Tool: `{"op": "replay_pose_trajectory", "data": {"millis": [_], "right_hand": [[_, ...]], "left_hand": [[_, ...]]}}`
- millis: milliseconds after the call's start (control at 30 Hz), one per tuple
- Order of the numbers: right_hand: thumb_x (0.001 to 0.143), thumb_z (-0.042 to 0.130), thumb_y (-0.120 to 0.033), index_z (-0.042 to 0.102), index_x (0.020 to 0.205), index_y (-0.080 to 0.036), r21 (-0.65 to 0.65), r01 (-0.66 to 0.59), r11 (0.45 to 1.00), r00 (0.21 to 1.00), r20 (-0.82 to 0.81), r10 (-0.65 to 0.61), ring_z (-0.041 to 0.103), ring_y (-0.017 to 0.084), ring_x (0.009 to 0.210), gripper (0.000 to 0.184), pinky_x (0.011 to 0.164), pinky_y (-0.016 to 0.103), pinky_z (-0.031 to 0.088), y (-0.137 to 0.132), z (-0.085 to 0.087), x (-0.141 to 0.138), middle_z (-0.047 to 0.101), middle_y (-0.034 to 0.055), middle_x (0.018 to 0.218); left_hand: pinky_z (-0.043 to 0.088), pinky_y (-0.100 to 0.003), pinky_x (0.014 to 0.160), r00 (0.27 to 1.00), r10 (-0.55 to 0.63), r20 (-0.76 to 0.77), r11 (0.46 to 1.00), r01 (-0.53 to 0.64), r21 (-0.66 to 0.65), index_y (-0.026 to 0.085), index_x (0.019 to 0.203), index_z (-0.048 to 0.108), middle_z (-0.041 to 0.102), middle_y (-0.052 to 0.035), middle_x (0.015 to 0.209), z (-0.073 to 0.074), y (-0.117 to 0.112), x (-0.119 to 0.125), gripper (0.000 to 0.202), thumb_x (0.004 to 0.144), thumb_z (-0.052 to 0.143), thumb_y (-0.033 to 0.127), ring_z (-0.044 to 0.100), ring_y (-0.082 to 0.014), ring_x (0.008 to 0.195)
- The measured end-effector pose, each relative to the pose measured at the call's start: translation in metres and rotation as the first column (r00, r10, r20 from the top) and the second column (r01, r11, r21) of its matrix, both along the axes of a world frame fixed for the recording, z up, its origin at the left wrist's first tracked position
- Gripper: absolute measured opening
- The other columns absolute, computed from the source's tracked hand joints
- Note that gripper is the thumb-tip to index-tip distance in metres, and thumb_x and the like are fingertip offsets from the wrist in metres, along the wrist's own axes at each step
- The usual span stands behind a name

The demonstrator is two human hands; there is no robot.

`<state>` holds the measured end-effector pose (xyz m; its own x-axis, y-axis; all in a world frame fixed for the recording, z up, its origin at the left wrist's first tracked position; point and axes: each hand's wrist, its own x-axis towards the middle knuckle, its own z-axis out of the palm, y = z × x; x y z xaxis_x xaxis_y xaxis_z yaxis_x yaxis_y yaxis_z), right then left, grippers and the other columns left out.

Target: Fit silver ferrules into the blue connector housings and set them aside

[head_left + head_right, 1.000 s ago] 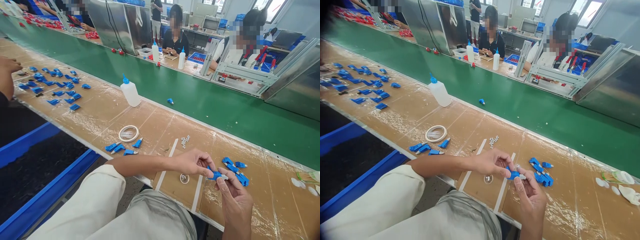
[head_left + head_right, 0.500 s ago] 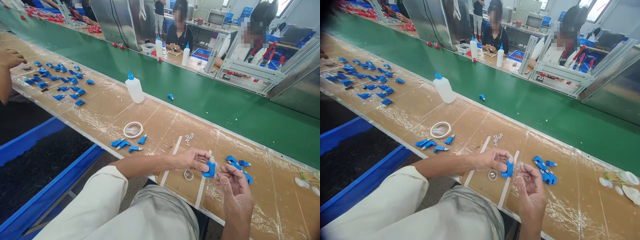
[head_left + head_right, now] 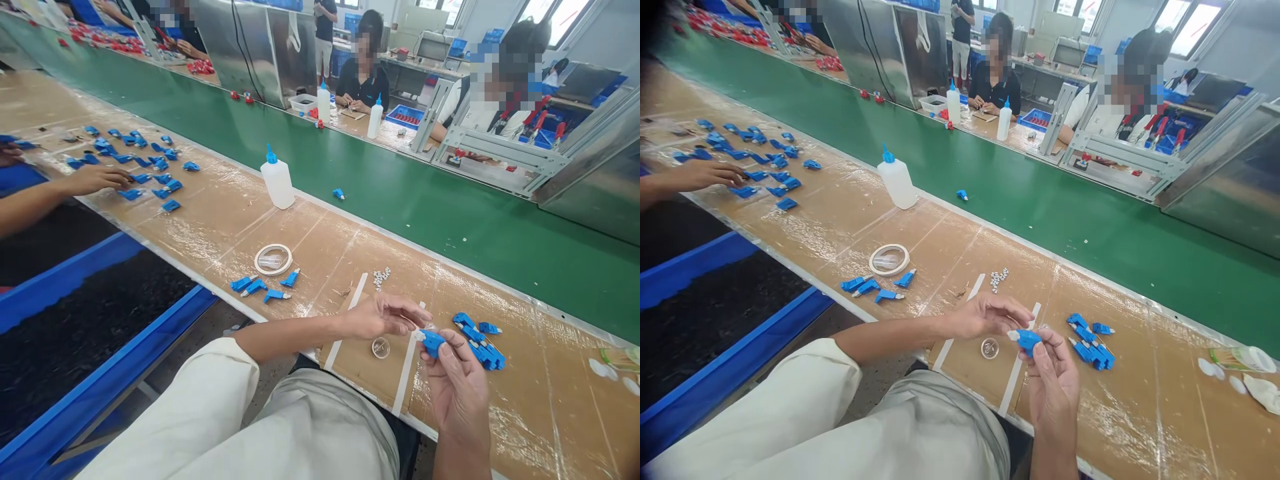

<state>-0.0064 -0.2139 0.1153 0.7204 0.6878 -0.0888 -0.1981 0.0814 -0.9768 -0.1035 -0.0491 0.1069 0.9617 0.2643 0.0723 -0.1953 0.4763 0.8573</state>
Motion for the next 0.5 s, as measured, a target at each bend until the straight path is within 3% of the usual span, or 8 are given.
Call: {"op": "replay_pose_trajectory", "data": {"millis": [167,367,500], "right_hand": [[0.077,0.082,-0.041,0.073,0.094,-0.02,-0.049,0.011,0.999,0.942,0.337,0.006,0.069,0.022,0.084,0.028,0.075,0.033,0.059,-0.013,0.005,0.0,0.072,0.0082,0.093],[0.083,0.077,-0.035,0.073,0.095,-0.02,-0.021,-0.032,0.999,0.87,0.492,0.038,0.069,0.02,0.086,0.019,0.076,0.03,0.058,-0.024,0.01,-0.013,0.071,0.0077,0.093],[0.082,0.078,-0.036,0.072,0.093,-0.02,0.013,-0.052,0.999,0.87,0.491,0.039,0.068,0.02,0.087,0.02,0.078,0.03,0.057,-0.033,0.008,-0.02,0.069,0.0065,0.093]], "left_hand": [[0.046,-0.023,0.062,0.943,-0.286,-0.167,0.958,0.282,-0.049,0.014,0.081,0.067,0.069,-0.0023,0.068,0.001,0.001,-0.003,0.06,0.063,0.081,0.069,0.063,-0.0107,0.061],[0.038,-0.019,0.051,0.898,-0.396,-0.195,0.918,0.383,-0.099,0.015,0.072,0.061,0.065,0.0012,0.061,0.01,-0.008,-0.004,0.058,0.048,0.095,0.056,0.056,-0.0075,0.053],[0.042,-0.02,0.054,0.876,-0.459,-0.148,0.889,0.45,-0.088,0.017,0.073,0.059,0.064,0.0022,0.06,0.011,-0.014,-0.006,0.056,0.047,0.098,0.047,0.058,-0.0095,0.055]]}}
